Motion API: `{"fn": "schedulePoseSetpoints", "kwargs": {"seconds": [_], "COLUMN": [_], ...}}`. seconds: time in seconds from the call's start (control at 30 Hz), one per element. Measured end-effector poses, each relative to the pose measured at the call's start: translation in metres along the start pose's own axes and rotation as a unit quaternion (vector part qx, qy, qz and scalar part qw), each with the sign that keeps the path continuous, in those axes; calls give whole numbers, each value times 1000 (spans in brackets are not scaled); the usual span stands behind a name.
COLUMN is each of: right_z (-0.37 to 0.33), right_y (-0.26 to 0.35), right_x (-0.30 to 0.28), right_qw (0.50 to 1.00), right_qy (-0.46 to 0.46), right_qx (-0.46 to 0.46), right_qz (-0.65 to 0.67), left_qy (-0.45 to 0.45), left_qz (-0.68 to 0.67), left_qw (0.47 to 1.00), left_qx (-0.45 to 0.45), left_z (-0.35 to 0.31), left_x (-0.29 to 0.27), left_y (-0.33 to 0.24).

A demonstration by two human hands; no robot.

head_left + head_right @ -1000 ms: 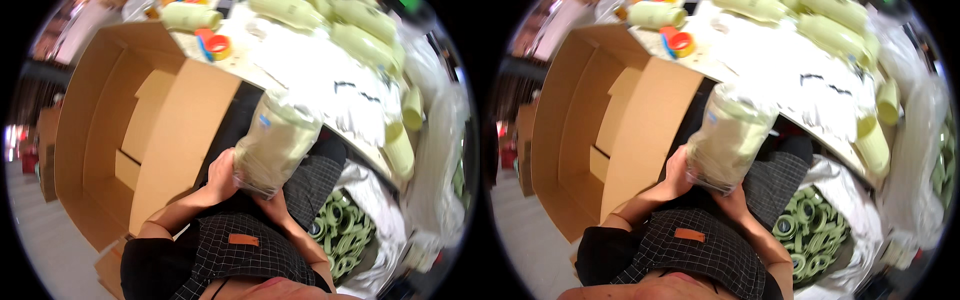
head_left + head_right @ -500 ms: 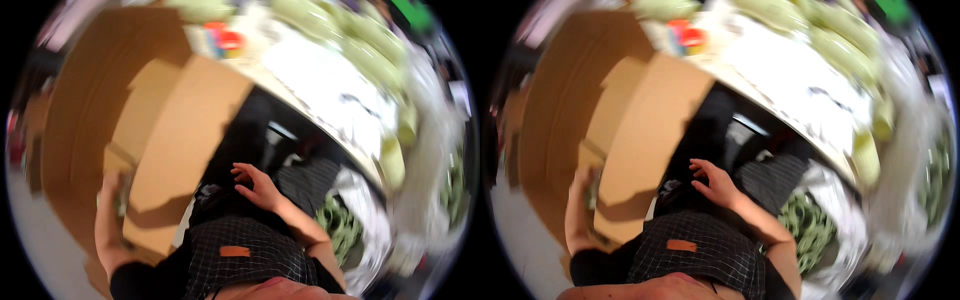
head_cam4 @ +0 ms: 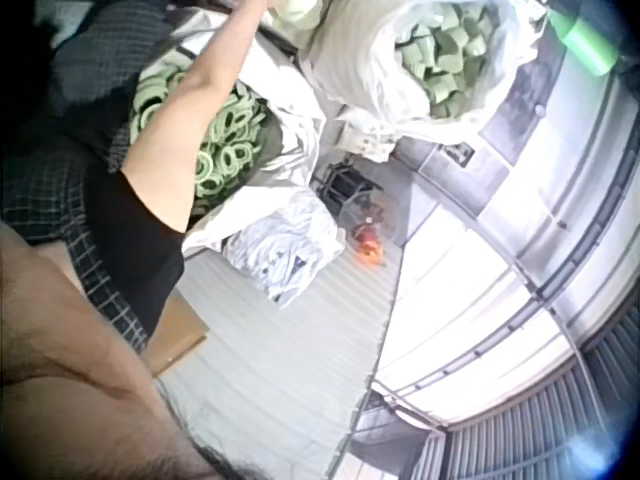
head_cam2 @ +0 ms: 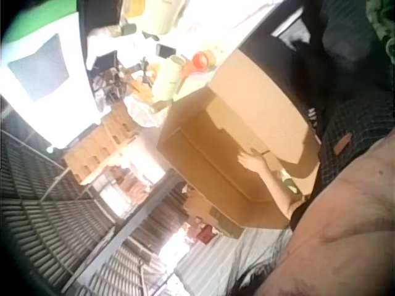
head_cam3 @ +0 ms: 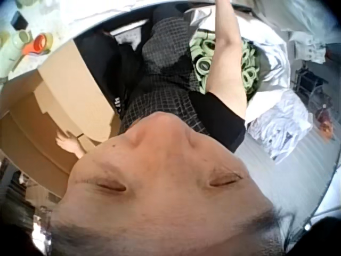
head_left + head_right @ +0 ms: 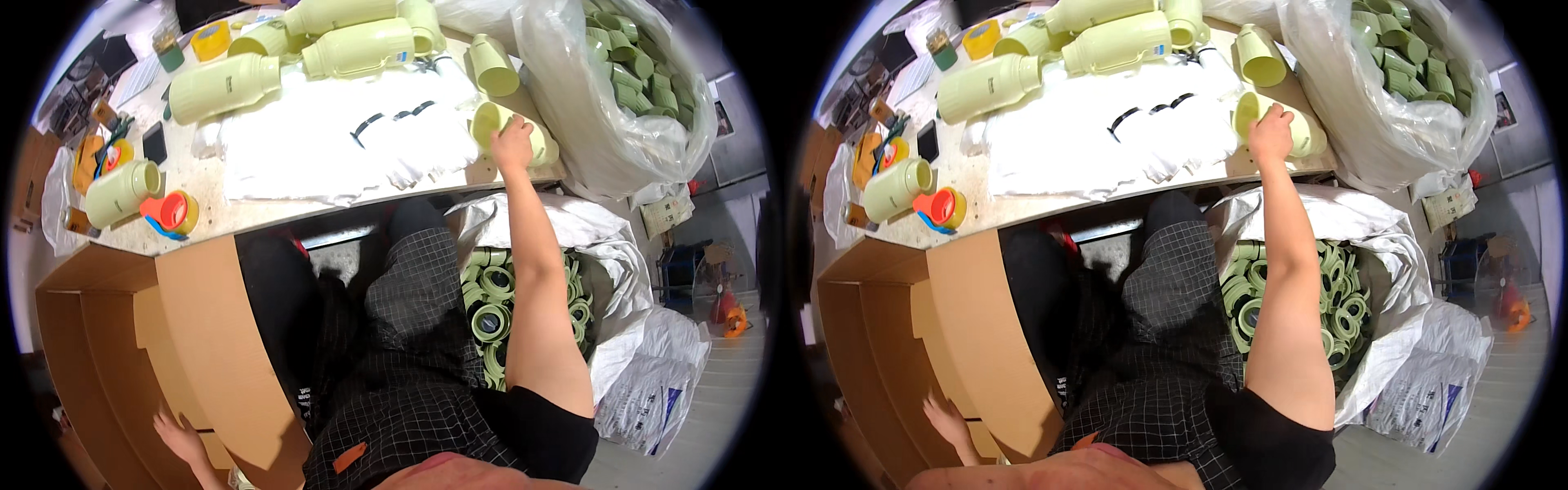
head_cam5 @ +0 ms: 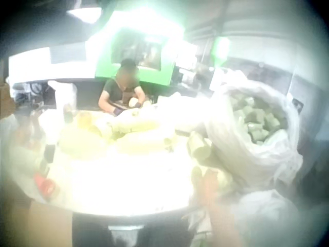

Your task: The person attaches green bases and caps to yellow plastic flasks, places each assembled flask into a transparent plastic bag, and then stacks the bagged flasks inside a cardboard box.

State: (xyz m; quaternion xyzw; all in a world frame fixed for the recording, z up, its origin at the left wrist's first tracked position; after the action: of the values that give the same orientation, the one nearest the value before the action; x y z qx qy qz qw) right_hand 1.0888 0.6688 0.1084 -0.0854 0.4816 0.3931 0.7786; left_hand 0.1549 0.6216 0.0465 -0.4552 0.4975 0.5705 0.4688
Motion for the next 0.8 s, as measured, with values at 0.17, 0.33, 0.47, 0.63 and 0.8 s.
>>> {"fn": "schedulePoseSetpoints", "kwargs": {"seconds": [0.17,0.33,0.47,0.63,0.8], "right_z": [21,12,-3,9,-1], "right_y": [15,-14,-67,-130,-56], "right_x": [-87,-86,-39,-32,-145], "right_qw": [969,994,995,982,969], "right_qy": [-126,-39,-24,-32,147], "right_qx": [-210,-93,-50,-121,-121], "right_qz": [44,49,-79,-144,157], "left_qy": [-119,-137,-138,-7,-74], "left_qz": [-185,-374,-344,-288,-361], "left_qw": [942,791,684,703,705], "left_qx": [252,465,628,650,606], "left_z": [58,40,-44,-53,-31], "left_x": [-106,-158,-204,-177,-186], "left_y": [-252,-477,-581,-589,-557]}}
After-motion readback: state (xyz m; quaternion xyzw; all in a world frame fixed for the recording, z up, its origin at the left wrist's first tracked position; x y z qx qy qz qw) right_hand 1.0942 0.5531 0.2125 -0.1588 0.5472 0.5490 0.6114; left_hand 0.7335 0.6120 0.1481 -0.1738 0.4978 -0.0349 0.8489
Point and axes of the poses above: each hand's wrist, its own z-axis towards the middle knuckle, its own x-axis out of the palm, y = z × x, the point moved 10 cm from there along z, towards the middle knuckle, and after that the axes turned 6 degrees about z, right-handed, at the moved point
